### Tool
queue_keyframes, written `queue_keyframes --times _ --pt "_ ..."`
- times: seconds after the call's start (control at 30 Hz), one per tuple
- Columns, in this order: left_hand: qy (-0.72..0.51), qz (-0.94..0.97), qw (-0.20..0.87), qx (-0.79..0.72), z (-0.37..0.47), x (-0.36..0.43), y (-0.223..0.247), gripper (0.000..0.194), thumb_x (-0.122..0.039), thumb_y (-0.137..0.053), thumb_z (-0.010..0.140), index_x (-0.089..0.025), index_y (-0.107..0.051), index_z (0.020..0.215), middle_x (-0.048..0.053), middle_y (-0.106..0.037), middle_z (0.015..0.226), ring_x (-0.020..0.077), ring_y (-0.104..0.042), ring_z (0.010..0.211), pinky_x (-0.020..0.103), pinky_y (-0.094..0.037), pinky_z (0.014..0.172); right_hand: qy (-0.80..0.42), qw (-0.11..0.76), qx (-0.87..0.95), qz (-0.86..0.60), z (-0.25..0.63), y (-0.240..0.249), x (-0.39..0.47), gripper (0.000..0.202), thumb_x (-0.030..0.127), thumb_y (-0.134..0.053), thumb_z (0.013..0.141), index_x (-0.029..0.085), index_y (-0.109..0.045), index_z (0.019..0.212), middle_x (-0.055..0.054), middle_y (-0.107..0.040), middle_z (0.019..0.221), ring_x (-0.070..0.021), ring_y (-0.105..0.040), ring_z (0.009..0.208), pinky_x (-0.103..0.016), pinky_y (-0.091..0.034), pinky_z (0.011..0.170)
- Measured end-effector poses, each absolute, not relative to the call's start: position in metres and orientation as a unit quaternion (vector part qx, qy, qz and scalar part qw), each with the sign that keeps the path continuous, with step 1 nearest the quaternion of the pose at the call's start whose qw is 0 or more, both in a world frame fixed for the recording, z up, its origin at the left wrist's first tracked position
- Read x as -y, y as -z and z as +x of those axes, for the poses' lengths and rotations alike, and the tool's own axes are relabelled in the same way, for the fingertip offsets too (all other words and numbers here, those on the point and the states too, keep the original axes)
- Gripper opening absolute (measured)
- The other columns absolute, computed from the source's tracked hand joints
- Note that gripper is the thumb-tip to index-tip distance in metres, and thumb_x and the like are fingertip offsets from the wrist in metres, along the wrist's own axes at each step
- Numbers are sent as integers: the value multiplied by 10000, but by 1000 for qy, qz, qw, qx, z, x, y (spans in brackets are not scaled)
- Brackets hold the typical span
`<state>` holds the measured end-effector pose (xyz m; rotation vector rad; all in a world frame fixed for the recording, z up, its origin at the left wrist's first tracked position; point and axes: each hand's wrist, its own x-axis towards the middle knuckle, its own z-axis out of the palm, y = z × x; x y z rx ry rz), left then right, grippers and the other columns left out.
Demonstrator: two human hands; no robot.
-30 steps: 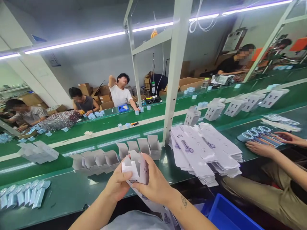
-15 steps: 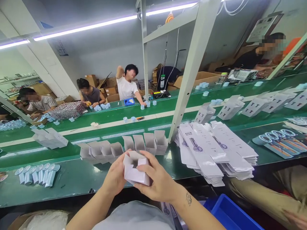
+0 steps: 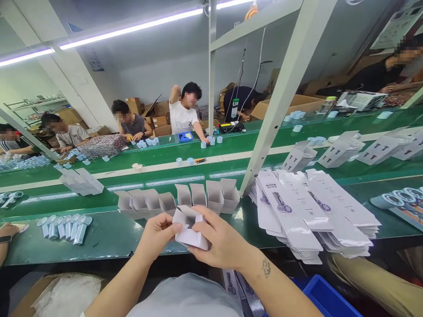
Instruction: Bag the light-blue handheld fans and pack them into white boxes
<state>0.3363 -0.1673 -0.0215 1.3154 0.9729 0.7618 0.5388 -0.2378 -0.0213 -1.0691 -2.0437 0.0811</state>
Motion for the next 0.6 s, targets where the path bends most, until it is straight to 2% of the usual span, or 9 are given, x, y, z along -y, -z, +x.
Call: queue_keyframes --times 0.07,0.17,0.23,0.3,0.33,0.37,0.43,0.5,0.6 --pt "-291 607 606 -424 317 162 20 288 -410 -740 685 -167 -627 579 -35 -520 441 90 -442 431 216 -337 463 -35 408 808 -425 540 18 237 282 223 -669 743 210 -532 989 -165 -464 1287 -286 -542 1132 -383 -512 871" --pt "-173 683 581 -408 287 150 19 227 -403 -773 640 -189 -706 607 29 -674 593 181 -610 599 271 -451 593 -51 428 796 -425 544 13 237 307 243 -696 716 214 -529 972 -156 -476 1263 -268 -565 1089 -351 -515 846" --pt "-182 673 585 -414 280 145 21 266 -407 -792 622 -208 -760 797 77 -742 877 263 -652 889 332 -478 795 -74 437 799 -407 543 12 236 341 263 -713 696 214 -524 975 -152 -477 1248 -256 -567 1077 -333 -514 837" --pt "-260 600 658 -373 289 147 28 487 -425 -792 636 -231 -705 1074 89 -680 1151 286 -576 1112 367 -429 935 -111 435 811 -375 541 14 235 364 289 -721 692 211 -523 987 -151 -470 1246 -255 -550 1105 -333 -503 861" --pt "-285 553 713 -324 299 151 31 583 -436 -792 639 -235 -653 1168 92 -642 1220 286 -551 1147 372 -417 952 -133 435 814 -361 540 15 234 373 304 -725 692 209 -525 992 -150 -467 1247 -255 -542 1119 -334 -496 876" --pt "-297 505 765 -267 310 156 35 642 -445 -794 637 -232 -616 1215 95 -629 1230 280 -560 1127 367 -426 932 -157 436 814 -350 539 17 233 382 319 -729 690 207 -529 995 -148 -463 1250 -253 -539 1125 -335 -489 890" --pt "-294 425 836 -185 331 169 39 649 -435 -801 626 -205 -611 1203 89 -662 1115 246 -613 978 328 -457 831 -201 443 807 -334 538 20 231 405 351 -746 670 204 -541 988 -142 -459 1258 -252 -538 1128 -341 -475 915" --pt "-304 381 856 -171 344 180 37 553 -380 -786 640 -180 -639 1133 69 -674 996 208 -617 867 289 -457 754 -233 444 798 -334 538 23 230 418 368 -760 659 201 -555 982 -138 -457 1275 -258 -523 1154 -357 -453 950" --pt "-336 367 844 -203 346 189 27 530 -238 -742 646 -217 -614 1160 47 -662 1030 206 -595 913 283 -456 758 -274 431 795 -328 540 24 227 400 377 -760 674 203 -572 982 -134 -425 1345 -288 -430 1269 -411 -380 1032"
